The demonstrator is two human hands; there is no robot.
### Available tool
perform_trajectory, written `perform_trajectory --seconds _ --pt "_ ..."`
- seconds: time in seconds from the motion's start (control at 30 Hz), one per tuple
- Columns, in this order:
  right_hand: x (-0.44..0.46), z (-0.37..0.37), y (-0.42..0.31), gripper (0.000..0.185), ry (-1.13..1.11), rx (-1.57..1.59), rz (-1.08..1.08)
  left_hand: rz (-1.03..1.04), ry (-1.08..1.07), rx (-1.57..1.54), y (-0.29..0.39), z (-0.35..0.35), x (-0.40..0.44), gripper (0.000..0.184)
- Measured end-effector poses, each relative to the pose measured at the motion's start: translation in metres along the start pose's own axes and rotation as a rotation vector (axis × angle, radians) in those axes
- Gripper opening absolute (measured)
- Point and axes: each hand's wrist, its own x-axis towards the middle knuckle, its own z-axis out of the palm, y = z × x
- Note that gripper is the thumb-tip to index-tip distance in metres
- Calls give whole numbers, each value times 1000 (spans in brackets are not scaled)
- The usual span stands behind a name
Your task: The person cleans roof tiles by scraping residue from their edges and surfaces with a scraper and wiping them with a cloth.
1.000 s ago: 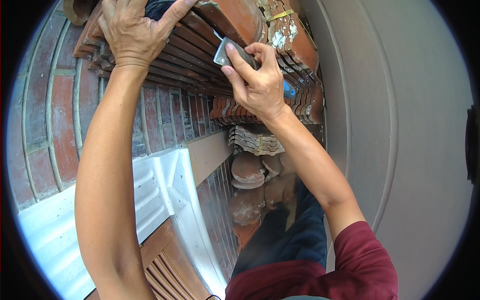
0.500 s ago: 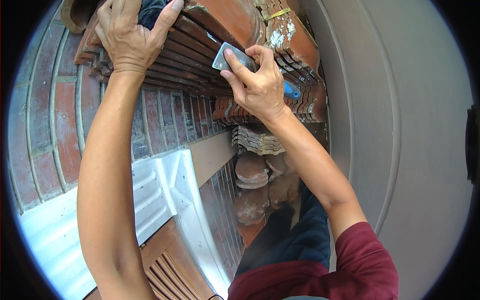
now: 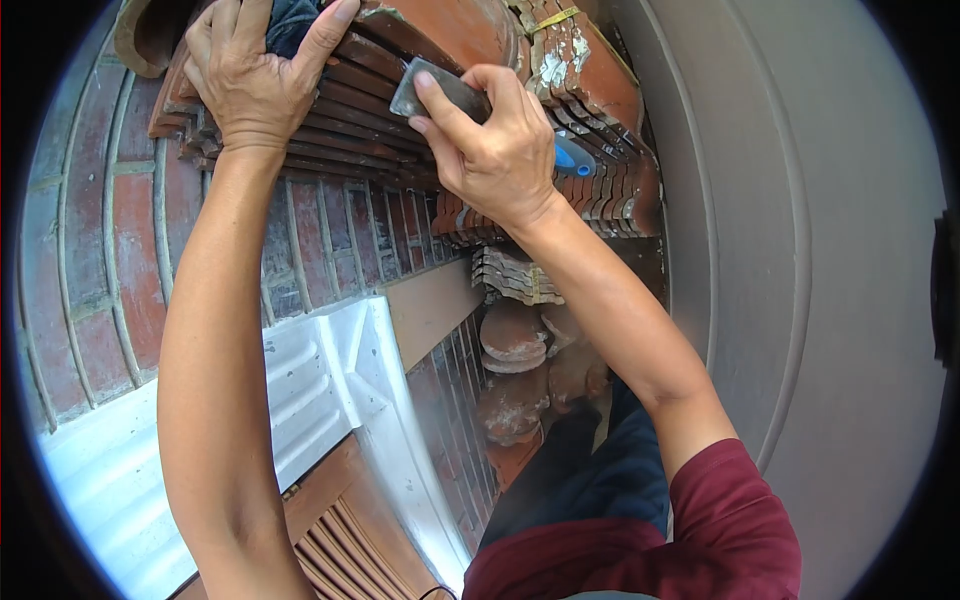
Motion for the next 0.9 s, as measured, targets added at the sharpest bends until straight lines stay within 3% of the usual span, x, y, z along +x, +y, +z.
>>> perform_trajectory --seconds 0.13,0.17,0.27,0.3,0.47,0.9 --pt "-19 -1 11 40 -22 -57 10 3 -11 29 -1 -3 2 69" --pt "-20 2 10 53 -26 -47 38 2 -10 26 -1 -2 1 69" --pt "-4 5 -1 52 2 -51 -14 3 8 -12 -3 1 0 71" --pt "-4 3 0 42 -1 -25 -18 0 -1 1 -2 1 1 71" --pt "-20 -1 18 44 -108 163 38 25 19 35 -11 5 -4 61" --pt "20 -20 16 37 -215 284 22 -68 2 -68 -12 7 -10 66"
